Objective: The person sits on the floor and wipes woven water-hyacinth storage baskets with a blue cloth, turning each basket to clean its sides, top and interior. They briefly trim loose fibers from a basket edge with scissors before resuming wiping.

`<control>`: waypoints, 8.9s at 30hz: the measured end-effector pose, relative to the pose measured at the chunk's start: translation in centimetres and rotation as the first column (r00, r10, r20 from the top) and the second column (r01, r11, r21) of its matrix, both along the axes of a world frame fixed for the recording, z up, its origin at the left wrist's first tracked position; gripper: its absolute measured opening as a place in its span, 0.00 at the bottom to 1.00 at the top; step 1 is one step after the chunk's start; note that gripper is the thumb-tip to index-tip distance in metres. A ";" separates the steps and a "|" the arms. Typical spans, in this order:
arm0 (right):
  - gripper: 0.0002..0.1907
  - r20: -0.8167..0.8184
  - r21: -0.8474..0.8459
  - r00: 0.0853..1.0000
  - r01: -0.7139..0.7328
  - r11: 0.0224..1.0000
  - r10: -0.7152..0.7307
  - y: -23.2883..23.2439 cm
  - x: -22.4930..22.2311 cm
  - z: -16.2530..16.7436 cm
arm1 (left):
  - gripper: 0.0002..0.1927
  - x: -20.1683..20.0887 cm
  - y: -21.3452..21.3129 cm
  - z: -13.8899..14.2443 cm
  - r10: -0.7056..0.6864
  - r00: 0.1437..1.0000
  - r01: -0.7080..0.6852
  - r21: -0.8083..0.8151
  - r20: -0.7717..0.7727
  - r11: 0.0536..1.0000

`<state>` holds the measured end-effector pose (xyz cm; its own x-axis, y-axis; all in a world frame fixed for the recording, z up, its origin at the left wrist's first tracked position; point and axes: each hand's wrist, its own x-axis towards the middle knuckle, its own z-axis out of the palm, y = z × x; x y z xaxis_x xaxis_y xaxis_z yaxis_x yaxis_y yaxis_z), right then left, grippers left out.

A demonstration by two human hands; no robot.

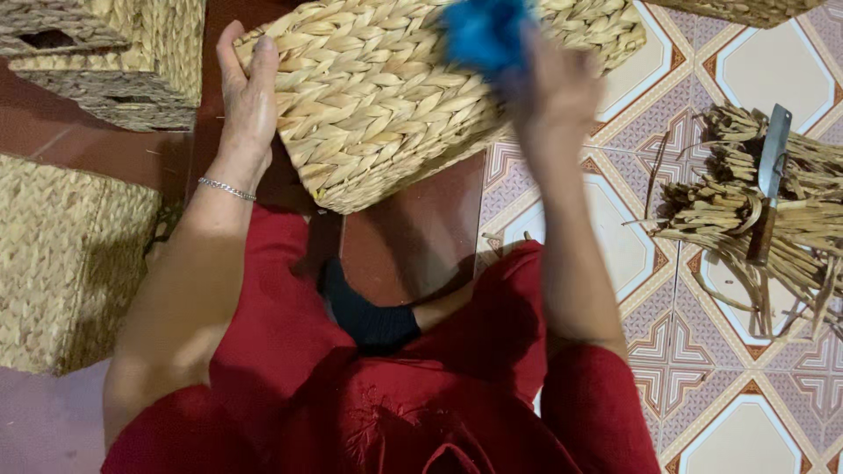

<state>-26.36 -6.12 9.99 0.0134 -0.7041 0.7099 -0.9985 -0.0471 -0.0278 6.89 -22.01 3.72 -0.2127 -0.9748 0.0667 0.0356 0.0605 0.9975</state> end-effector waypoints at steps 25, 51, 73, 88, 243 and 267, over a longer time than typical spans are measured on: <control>0.21 0.924 -0.317 -0.235 -0.036 0.948 0.300 1.9 -10.2 -10.2 | 0.37 6.1 6.1 -6.7 -0.264 0.824 0.439 0.271 -0.501 0.856; 0.30 0.349 -0.024 0.901 0.284 0.959 -0.258 6.4 -11.8 -9.2 | 0.40 2.9 9.8 -8.5 -0.195 0.967 0.248 0.437 -0.162 0.865; 0.32 0.125 0.238 0.951 -0.305 0.922 0.283 10.3 19.5 -4.0 | 0.41 -0.7 14.2 -9.8 0.057 0.677 0.432 0.460 -0.734 0.776; 0.26 -0.052 0.210 0.951 0.309 0.928 -0.305 12.2 -8.3 -8.7 | 0.10 1.1 18.9 -10.6 0.201 0.956 -0.153 0.223 -0.212 0.963; 0.28 0.842 0.497 0.270 -0.722 0.481 -0.466 12.2 17.9 -0.8 | 0.06 3.1 14.9 -11.4 0.013 0.995 0.012 0.261 -0.097 0.965; 0.24 0.016 0.576 0.504 0.701 0.420 -0.864 39.5 -2.4 -20.1 | 0.40 -0.6 20.8 -7.9 -0.034 0.988 0.060 0.166 -0.154 0.984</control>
<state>-28.79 33.39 -10.13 -0.8453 -0.5050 0.1746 -0.5218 0.8505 -0.0661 6.26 -1.26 -4.19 -0.2584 -0.9639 -0.0641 0.1842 -0.1143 0.9762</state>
